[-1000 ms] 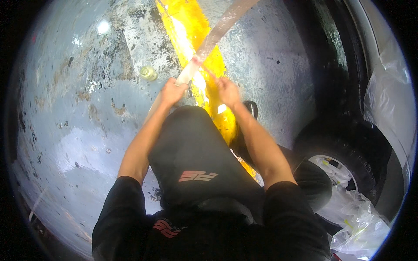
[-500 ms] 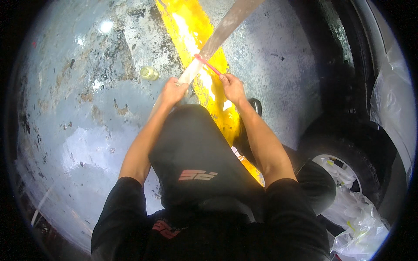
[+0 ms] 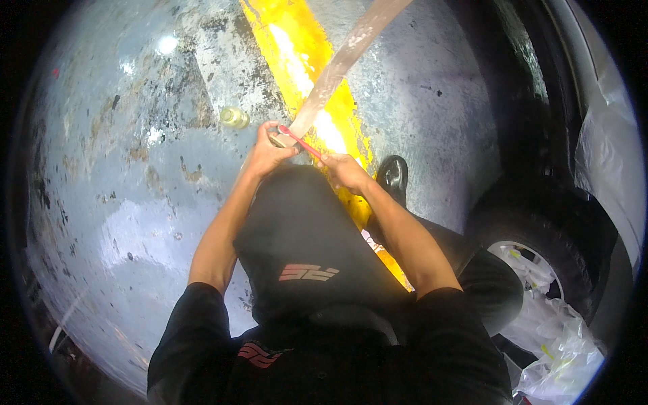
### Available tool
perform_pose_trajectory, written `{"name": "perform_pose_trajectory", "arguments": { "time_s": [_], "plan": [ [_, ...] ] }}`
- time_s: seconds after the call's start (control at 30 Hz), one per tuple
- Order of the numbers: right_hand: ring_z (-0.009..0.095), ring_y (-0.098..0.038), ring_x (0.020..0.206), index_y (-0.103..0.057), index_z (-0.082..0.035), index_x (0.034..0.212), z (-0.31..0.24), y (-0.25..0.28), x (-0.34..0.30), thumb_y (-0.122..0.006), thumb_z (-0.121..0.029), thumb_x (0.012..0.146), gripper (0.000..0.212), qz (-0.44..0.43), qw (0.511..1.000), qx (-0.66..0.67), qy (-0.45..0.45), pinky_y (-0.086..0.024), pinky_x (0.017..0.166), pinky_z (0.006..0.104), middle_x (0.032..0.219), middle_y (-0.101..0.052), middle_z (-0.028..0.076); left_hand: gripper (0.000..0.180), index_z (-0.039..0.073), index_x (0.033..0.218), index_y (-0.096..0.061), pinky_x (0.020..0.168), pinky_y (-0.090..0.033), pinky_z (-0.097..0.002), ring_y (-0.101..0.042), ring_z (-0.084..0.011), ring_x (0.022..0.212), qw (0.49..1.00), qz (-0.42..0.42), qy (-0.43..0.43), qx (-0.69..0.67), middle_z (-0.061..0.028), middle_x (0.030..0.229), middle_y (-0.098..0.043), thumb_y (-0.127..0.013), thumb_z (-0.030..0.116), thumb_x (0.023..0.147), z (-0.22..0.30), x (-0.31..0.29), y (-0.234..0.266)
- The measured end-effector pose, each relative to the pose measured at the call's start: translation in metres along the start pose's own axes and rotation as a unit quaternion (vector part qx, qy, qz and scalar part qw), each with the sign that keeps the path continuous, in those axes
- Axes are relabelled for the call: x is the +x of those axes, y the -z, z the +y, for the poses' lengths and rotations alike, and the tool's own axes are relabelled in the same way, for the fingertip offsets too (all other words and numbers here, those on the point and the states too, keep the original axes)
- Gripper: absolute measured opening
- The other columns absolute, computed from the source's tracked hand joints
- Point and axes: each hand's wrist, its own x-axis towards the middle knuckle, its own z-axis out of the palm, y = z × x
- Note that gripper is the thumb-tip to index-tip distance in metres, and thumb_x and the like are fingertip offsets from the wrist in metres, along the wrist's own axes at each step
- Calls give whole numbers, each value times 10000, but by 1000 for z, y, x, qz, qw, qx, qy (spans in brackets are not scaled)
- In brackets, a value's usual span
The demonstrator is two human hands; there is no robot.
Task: The person cleans a beige seatbelt by spraying it with a pressure washer and scrubbing it with a pink toothbrush. The seatbelt is held taut while the person moves along its length to clean both sides.
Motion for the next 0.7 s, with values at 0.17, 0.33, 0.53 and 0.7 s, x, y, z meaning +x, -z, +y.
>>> {"name": "perform_pose_trajectory", "arguments": {
  "time_s": [0.17,0.33,0.53,0.7],
  "plan": [
    [98,-416,466,-651,-55,942,-3,13,-2,-584,-404,979,357,22,999,-13,-19,-363,442,279,622,-495,-9,880,57,1350,-271,771,-517,-308,-575,-166,888,999,13,7,-28,-100,1025,-549,-796,59,643,-4,1,-3],
    [88,-497,574,-677,-52,1019,-10,22,-8,-593,-440,967,401,160,958,-230,65,-417,494,258,770,-605,-2,861,92,1346,-279,729,-499,-294,-543,-159,869,1000,28,2,-7,-78,1004,-502,-774,45,644,-6,3,-6],
    [75,-486,574,-667,-43,1000,-29,37,-16,-605,-406,973,370,184,961,-155,136,-427,512,258,742,-559,-17,852,96,1333,-277,737,-505,-301,-555,-164,901,999,34,9,2,-94,1043,-507,-781,48,647,-2,1,-5],
    [92,-532,730,-671,-33,1025,-14,3,-35,-562,-377,1003,362,133,962,-198,130,-447,693,279,812,-616,-4,817,82,1309,-276,744,-515,-292,-570,-166,919,999,40,8,-32,-100,1051,-513,-768,18,661,-7,2,-6]
  ]
}}
